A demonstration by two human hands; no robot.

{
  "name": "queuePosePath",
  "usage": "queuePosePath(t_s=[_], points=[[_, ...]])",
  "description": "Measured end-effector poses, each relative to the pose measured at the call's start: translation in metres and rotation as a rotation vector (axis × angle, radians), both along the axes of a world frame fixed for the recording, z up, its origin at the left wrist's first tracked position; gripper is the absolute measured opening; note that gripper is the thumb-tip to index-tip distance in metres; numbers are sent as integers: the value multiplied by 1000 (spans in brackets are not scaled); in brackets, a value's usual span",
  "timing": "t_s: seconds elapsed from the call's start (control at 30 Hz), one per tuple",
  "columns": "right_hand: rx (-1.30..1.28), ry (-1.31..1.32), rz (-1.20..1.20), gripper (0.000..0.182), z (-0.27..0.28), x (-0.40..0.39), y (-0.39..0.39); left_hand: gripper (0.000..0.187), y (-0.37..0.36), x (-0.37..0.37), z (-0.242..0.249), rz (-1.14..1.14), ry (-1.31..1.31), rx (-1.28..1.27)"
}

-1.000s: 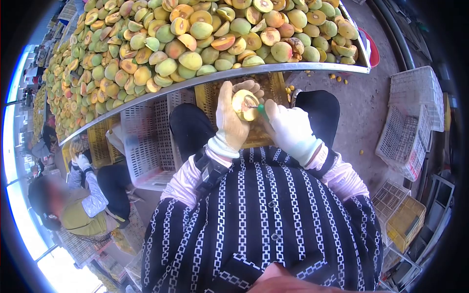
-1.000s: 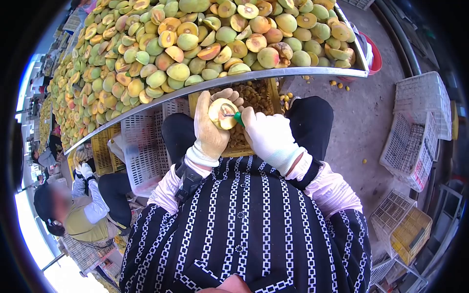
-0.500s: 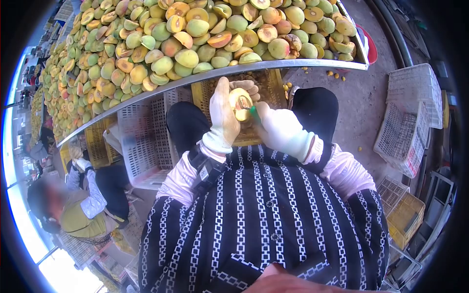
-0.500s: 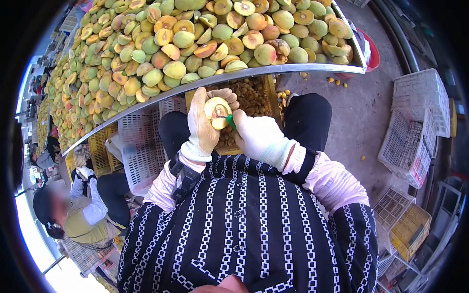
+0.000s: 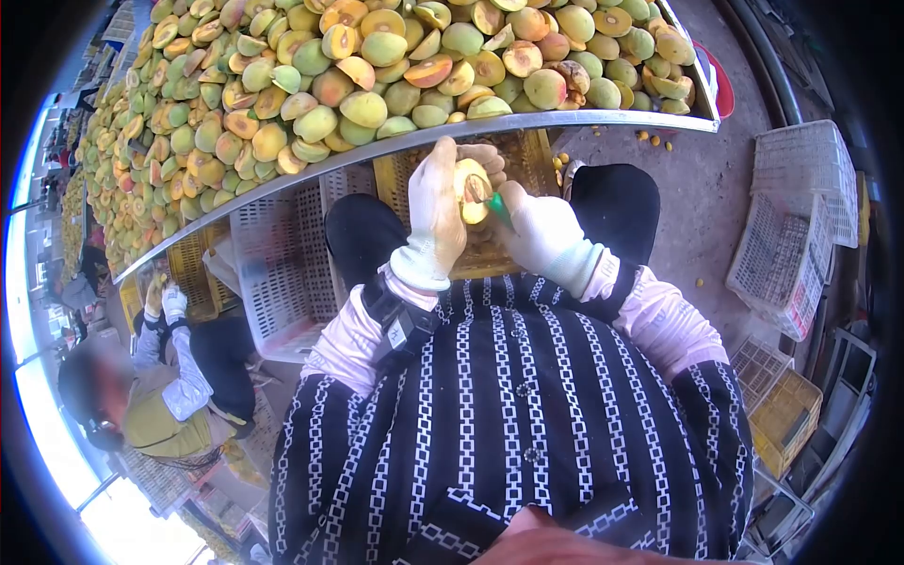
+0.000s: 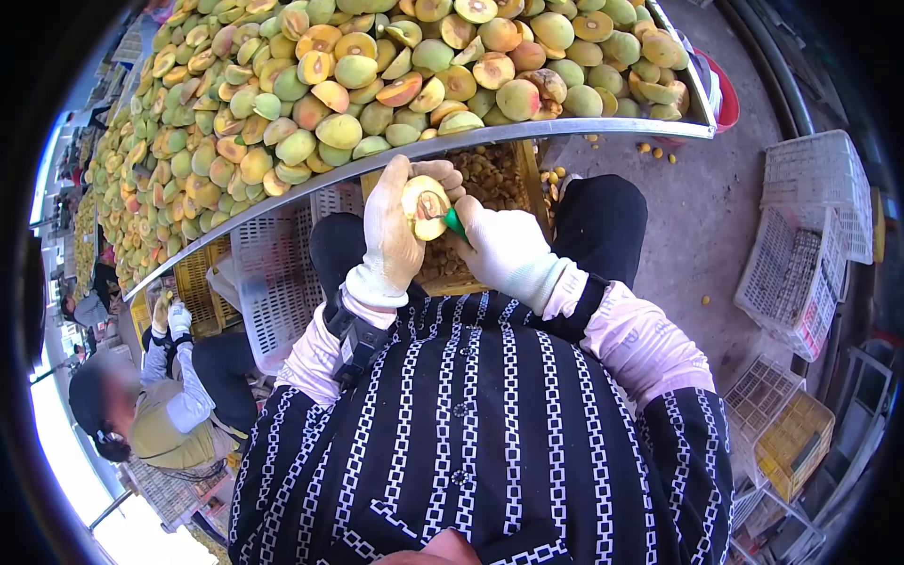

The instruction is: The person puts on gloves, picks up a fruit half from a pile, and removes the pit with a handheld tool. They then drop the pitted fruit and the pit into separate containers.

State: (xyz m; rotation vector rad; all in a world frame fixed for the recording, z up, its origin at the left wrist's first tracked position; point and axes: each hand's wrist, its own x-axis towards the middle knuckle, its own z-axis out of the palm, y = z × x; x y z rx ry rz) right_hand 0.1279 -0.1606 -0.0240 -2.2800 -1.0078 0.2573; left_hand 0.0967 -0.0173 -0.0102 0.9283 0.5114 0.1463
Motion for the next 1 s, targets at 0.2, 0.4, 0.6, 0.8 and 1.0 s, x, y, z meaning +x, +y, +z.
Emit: queuePosePath(t_s=[0.2, 0.4, 0.6, 0.8, 1.0], points=[[-27, -10, 34, 27, -4, 2, 0, 45, 6, -1, -7, -45, 6, -60], [-18, 186, 125, 30, -9, 1, -1, 47, 13, -8, -12, -136, 33, 39], [78, 654, 192, 29, -11, 15, 6, 53, 17, -2, -18, -83, 8, 38], [53, 318, 144, 28, -28, 14, 13, 50, 14, 7, -20, 32, 13, 20], [-101, 187, 95, 24, -17, 3, 13, 46, 13, -4, -29, -42, -77, 52]])
